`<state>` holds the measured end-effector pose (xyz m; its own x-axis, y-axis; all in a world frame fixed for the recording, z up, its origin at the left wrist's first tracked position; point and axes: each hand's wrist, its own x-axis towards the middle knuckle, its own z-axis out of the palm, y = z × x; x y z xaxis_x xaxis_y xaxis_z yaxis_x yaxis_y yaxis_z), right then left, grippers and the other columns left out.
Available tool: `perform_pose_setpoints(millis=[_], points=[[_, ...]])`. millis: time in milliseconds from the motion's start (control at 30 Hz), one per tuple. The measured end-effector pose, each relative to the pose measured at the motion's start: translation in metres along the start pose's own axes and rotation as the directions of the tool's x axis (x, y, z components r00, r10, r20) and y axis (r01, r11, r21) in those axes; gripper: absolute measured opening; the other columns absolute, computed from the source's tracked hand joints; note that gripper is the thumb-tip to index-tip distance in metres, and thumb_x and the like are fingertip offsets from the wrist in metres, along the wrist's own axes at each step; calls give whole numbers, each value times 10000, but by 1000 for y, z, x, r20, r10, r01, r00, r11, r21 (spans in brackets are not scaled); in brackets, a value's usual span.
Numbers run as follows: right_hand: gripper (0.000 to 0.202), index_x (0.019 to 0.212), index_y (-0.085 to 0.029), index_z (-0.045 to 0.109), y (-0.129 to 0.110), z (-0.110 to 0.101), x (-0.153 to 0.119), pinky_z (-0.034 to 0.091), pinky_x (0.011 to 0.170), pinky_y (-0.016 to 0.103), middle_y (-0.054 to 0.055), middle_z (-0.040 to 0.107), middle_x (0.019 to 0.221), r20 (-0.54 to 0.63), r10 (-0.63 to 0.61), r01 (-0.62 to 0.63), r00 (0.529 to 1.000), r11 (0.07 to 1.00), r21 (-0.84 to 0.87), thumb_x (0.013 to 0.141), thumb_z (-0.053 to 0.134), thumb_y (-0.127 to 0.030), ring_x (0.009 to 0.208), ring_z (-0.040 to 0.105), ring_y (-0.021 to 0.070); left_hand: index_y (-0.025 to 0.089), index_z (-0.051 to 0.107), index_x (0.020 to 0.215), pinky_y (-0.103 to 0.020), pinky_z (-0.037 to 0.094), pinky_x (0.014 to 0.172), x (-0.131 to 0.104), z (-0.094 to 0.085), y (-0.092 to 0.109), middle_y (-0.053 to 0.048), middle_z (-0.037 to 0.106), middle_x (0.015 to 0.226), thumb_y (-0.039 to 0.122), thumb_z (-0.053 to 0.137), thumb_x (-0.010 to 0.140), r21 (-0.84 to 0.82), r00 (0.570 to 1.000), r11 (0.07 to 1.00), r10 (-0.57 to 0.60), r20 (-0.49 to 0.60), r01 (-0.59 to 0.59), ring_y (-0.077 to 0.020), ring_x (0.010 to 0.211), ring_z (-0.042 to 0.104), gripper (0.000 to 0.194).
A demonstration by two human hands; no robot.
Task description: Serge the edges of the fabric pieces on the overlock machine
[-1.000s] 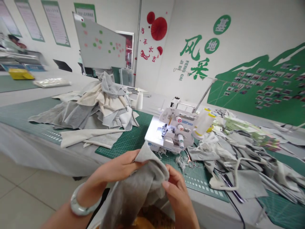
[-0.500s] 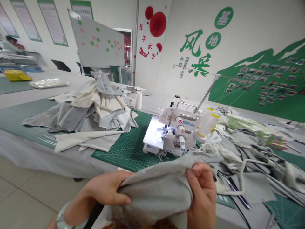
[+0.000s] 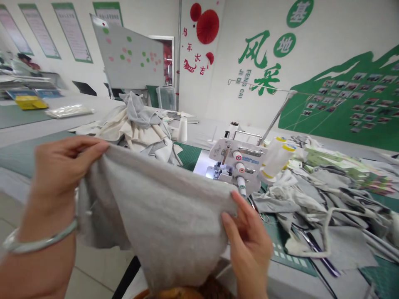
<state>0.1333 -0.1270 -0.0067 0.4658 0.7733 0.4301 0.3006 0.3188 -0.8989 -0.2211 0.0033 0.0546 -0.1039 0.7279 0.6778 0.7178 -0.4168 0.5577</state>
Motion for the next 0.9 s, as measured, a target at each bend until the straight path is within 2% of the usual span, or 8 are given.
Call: perform_pose_setpoints(millis=[33, 133, 200, 300, 400, 467, 733, 900], points=[[424, 1275, -188, 617, 5, 9, 8, 512, 554, 240, 79, 717, 1066, 58, 40, -39, 998, 999, -9, 866, 625, -299, 604, 620, 114, 218, 669, 1009, -297, 449, 863, 15, 23, 6, 31, 683, 963, 404, 567, 865, 126, 998, 992, 20, -51, -14, -170, 898, 591, 257], [392, 1259, -157, 628, 29, 33, 27, 550, 786, 322, 114, 671, 1212, 99, -4, 18, 995, 990, -140, 896, 536, -275, 836, 681, 173, 151, 702, 889, -341, 469, 865, 35, 94, 13, -32, 691, 912, 311, 547, 862, 220, 967, 968, 64, 245, -120, -197, 869, 607, 224], [419, 1291, -137, 599, 44, 42, 32, 521, 916, 373, 130, 649, 1254, 113, -64, 90, 992, 968, -236, 898, 498, -243, 1044, 657, 220, 161, 717, 824, -364, 475, 843, 25, 131, 18, -59, 682, 867, 278, 626, 794, 221, 926, 957, 95, 366, -186, -229, 851, 612, 152], [437, 1295, -101, 584, 58, 49, 32, 463, 1029, 407, 154, 582, 1342, 147, -145, 185, 978, 934, -305, 889, 472, -213, 1243, 552, 242, 174, 678, 1088, -392, 444, 923, -10, 162, 46, -101, 653, 1091, 285, 551, 884, 76, 870, 933, 296, 394, -352, -244, 1018, 590, 265], [427, 1284, -95, 584, 63, 49, 30, 455, 1045, 421, 163, 560, 1363, 166, -194, 241, 967, 907, -345, 892, 449, -197, 1268, 530, 236, 207, 620, 1191, -379, 401, 1004, -44, 175, 89, -87, 634, 1201, 302, 452, 964, -236, 708, 836, 546, 448, -495, -216, 1154, 543, 298], [411, 1268, -100, 591, 63, 45, 30, 465, 1034, 432, 169, 554, 1365, 153, -218, 261, 964, 887, -382, 900, 436, -199, 1269, 527, 238, 216, 579, 1249, -392, 387, 1010, -57, 180, 109, -79, 617, 1258, 286, 448, 971, -313, 608, 793, 604, 515, -522, -216, 1183, 530, 315], [432, 1328, -159, 537, 43, 25, 29, 568, 855, 356, 150, 485, 1435, 238, -159, 266, 958, 803, -533, 907, 463, -220, 1162, 608, 244, 242, 588, 1209, -415, 319, 1030, -65, 175, 115, -57, 586, 1320, 239, 498, 945, -346, 591, 819, 570, 571, -457, -221, 1229, 493, 278], [440, 1349, -152, 499, 34, 30, 31, 548, 908, 351, 121, 532, 1400, 346, -114, 312, 931, 741, -595, 914, 433, -174, 1168, 608, 225, 250, 547, 1253, -404, 330, 1020, -63, 170, 120, -54, 554, 1354, 201, 519, 917, -347, 581, 829, 555, 595, -438, -224, 1247, 464, 341]])
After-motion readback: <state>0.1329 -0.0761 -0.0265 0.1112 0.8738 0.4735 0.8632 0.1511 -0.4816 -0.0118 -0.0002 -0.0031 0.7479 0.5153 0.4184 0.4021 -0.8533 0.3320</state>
